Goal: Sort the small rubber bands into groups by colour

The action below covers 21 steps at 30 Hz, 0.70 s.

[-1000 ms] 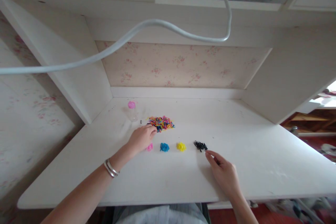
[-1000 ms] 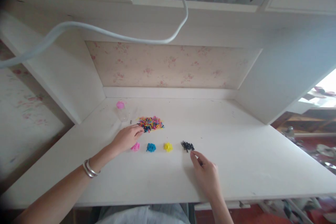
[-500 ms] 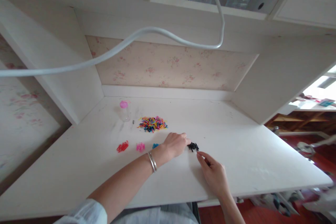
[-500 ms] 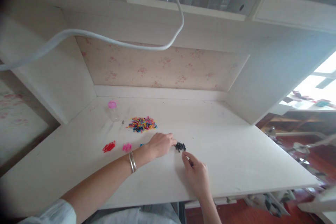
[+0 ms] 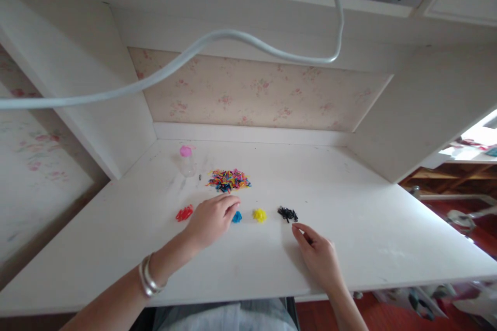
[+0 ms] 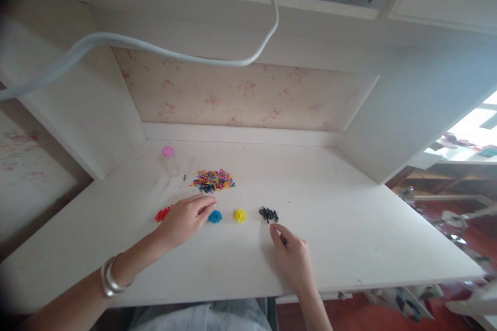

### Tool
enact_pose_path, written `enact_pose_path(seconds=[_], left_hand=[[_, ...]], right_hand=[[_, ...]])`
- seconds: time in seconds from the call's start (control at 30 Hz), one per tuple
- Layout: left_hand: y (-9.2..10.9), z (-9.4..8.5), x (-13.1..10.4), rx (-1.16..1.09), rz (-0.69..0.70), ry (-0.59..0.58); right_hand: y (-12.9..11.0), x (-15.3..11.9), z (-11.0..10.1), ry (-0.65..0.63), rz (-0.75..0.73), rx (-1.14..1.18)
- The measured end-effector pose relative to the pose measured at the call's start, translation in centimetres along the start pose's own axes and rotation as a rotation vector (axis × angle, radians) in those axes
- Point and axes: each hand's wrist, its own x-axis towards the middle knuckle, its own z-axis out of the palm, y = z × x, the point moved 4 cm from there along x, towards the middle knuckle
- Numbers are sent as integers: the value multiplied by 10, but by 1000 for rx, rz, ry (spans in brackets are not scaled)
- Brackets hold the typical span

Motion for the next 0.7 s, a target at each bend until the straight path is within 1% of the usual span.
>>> enact_pose_path(seconds=[0.07, 0.13, 0.23, 0.3, 0.4, 0.5, 0.6, 0.7], left_hand=[[-14, -12, -32, -63, -88, 29], [-31, -18, -65, -108, -198, 36], [-61, -15, -106, -157, -383, 27], [-79, -11, -123, -222, -468, 54], [-92, -5, -131, -297, -539, 68], [-91, -2, -126, -335, -539, 59], [-86, -3, -123, -334, -513, 77], [-84, -5, -123, -322, -497, 75]], right_hand=[[-2, -2, 3, -8, -12, -32], [-6, -4, 6, -15, -29, -51], [-21, -6, 10, -19, -61, -53], [-37, -3, 10, -19, -97, -59], [-68, 8, 10, -58, -195, -85], [-98, 28, 16, -126, -283, -176], [-118, 54, 31, -190, -293, -335], [-125, 80, 54, -269, -251, -545]])
